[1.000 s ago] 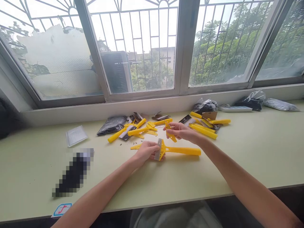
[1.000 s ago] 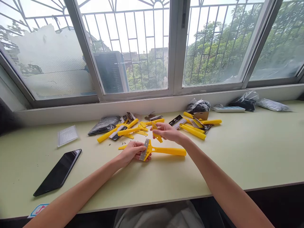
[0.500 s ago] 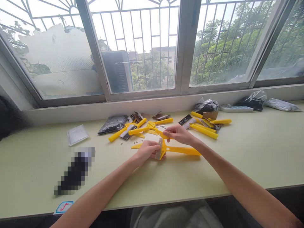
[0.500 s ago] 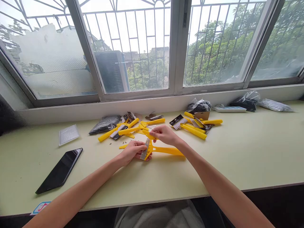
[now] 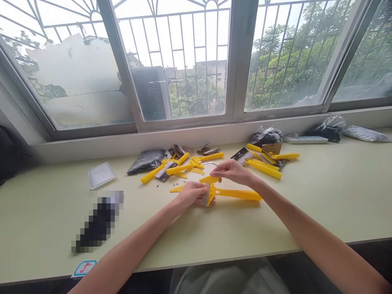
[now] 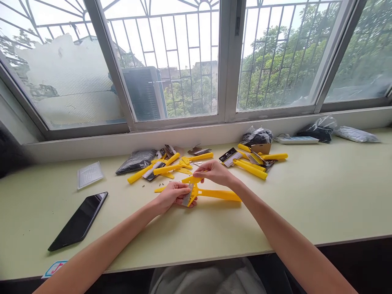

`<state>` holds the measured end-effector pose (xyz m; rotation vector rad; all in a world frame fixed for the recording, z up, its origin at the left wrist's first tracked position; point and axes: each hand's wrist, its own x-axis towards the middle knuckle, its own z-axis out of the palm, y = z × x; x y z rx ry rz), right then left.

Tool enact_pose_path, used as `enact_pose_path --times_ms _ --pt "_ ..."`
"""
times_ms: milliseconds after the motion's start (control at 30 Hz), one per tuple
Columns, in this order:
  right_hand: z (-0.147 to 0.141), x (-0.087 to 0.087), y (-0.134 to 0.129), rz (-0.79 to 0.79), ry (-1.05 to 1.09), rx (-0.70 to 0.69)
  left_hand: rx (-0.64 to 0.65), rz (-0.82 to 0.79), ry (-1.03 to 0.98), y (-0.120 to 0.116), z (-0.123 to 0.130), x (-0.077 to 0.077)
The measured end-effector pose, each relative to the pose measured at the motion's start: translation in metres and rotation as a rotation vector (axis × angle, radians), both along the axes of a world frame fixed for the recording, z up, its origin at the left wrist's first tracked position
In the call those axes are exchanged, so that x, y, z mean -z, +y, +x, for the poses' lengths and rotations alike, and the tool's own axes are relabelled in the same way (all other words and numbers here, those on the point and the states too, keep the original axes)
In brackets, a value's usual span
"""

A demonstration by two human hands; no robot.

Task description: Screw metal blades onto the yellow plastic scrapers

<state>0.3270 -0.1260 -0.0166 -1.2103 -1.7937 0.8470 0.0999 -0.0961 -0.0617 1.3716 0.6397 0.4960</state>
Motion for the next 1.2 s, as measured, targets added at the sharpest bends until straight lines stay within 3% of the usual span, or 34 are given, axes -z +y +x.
enact_pose_path --times_ms 133,300,533,633,767,933,1200 --pt "0.003 -0.001 -0.001 -0.021 -0.053 0.09 -0.011 -0.003 0.0 0.002 0.0 0.001" --pt "0.006 -0.006 -0.004 -0.176 0.117 0.017 0.004 0.003 0.012 0.001 -0.001 -0.001" --pt "0.01 -0.008 0.001 -0.095 0.381 0.168 0.023 0.022 0.007 0.003 -0.001 0.003" --pt "0.011 -0.006 0.002 -0.171 0.399 0.127 0.022 0.024 0.001 0.004 -0.001 0.004" --pt "0.009 -0.005 0.0 -0.28 0.402 -0.028 0.026 0.029 0.001 0.005 -0.001 0.004" --pt "0.005 -0.007 -0.005 -0.311 0.308 -0.17 0.043 0.016 -0.018 0.003 -0.002 0.002" --pt "0.006 -0.005 -0.003 -0.268 0.205 -0.069 0.06 0.045 -0.017 0.001 -0.001 0.001"
